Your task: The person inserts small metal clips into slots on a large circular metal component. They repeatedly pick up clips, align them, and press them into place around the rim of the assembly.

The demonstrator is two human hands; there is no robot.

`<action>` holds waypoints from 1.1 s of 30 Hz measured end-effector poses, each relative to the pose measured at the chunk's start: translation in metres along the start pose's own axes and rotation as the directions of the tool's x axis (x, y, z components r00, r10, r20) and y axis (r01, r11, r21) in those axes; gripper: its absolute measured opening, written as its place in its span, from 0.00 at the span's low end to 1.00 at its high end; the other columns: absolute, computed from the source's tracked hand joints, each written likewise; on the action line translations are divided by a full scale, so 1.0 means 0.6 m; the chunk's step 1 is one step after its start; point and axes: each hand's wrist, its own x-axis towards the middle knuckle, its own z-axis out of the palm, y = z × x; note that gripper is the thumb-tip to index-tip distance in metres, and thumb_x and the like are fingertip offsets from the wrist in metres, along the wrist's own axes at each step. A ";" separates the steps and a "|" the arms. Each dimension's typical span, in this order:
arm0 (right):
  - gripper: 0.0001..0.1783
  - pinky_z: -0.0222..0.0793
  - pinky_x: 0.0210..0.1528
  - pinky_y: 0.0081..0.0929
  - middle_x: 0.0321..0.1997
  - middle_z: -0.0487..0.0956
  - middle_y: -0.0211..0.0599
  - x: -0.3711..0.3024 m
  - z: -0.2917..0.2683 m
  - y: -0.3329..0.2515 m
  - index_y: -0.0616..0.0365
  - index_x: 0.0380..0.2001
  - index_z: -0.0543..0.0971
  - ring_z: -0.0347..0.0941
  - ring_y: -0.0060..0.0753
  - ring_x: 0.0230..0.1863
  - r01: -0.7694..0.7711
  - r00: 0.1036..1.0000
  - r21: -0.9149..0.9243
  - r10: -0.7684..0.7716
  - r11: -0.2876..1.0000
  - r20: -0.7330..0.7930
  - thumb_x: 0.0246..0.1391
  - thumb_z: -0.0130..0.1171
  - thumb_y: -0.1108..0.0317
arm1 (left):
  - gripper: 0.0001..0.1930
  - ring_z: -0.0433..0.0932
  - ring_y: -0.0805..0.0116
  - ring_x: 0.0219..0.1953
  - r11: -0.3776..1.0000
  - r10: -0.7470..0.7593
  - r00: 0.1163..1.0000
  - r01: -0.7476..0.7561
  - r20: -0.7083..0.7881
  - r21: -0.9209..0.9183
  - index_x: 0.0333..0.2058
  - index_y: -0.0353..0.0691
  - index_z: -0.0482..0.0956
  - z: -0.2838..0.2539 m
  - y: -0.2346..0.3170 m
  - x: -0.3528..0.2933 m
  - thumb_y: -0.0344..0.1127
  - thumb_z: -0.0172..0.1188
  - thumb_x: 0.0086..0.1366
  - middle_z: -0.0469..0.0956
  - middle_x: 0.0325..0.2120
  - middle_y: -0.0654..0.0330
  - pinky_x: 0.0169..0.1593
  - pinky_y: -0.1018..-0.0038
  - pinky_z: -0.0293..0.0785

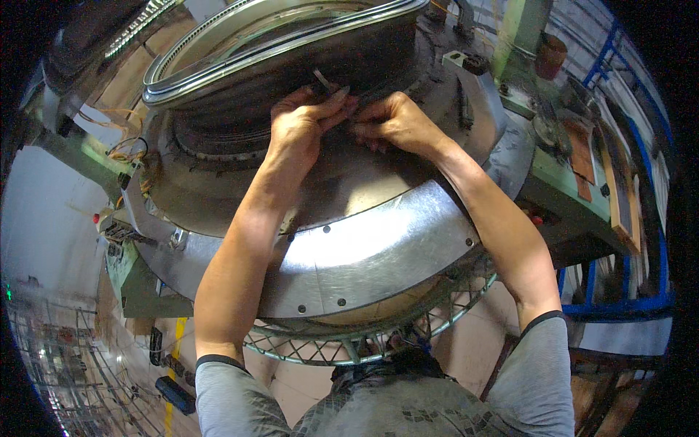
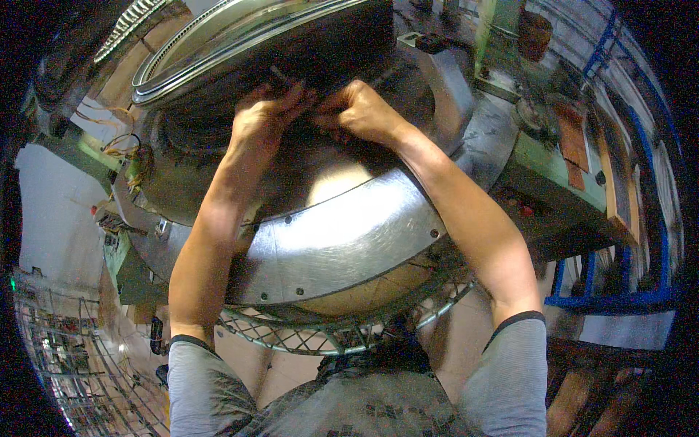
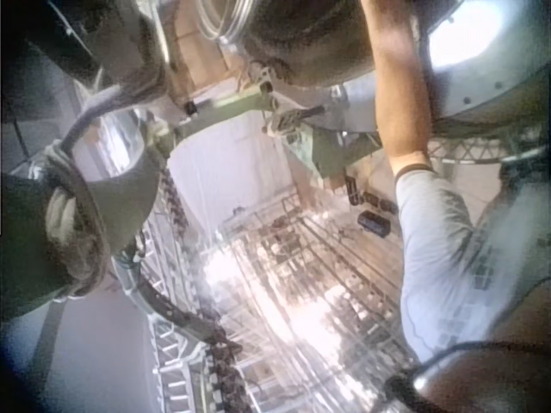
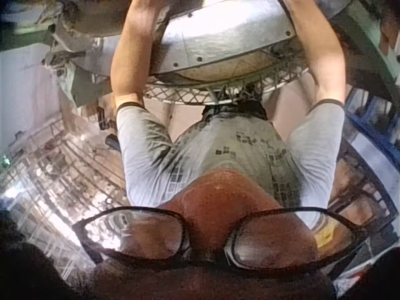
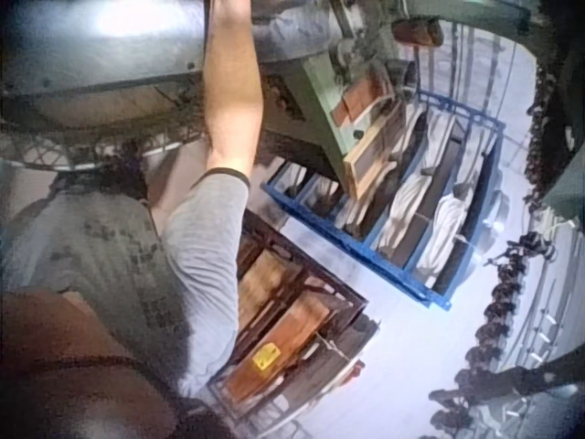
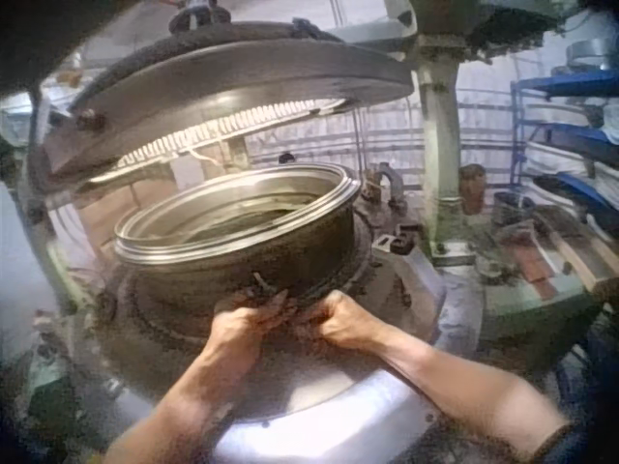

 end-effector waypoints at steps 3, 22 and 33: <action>0.10 0.73 0.36 0.24 0.29 0.86 0.32 -0.004 -0.002 0.009 0.63 0.35 0.88 0.75 0.18 0.30 0.034 0.999 -0.113 -0.038 0.993 -0.031 0.54 0.68 0.67 | 0.13 0.82 0.51 0.47 1.000 -0.008 0.999 0.007 0.045 0.016 0.47 0.27 0.76 -0.001 -0.004 0.000 0.21 0.61 0.64 0.80 0.43 0.48 0.56 0.57 0.80; 0.09 0.67 0.24 0.17 0.26 0.82 0.29 -0.005 0.011 0.004 0.61 0.35 0.85 0.73 0.16 0.23 0.015 0.999 0.001 -0.015 1.000 0.043 0.61 0.64 0.65 | 0.07 0.85 0.60 0.40 0.994 -0.027 0.995 0.017 0.097 0.105 0.39 0.32 0.82 -0.027 0.008 0.007 0.23 0.66 0.61 0.83 0.37 0.54 0.47 0.67 0.85; 0.10 0.77 0.34 0.38 0.28 0.82 0.57 0.002 0.010 0.028 0.66 0.27 0.84 0.83 0.45 0.28 0.176 0.846 -0.455 -0.370 0.873 -0.384 0.40 0.59 0.73 | 0.17 0.85 0.51 0.35 0.109 0.482 0.785 -0.494 0.388 0.863 0.43 0.34 0.84 -0.014 -0.011 -0.008 0.20 0.67 0.52 0.85 0.39 0.48 0.43 0.65 0.81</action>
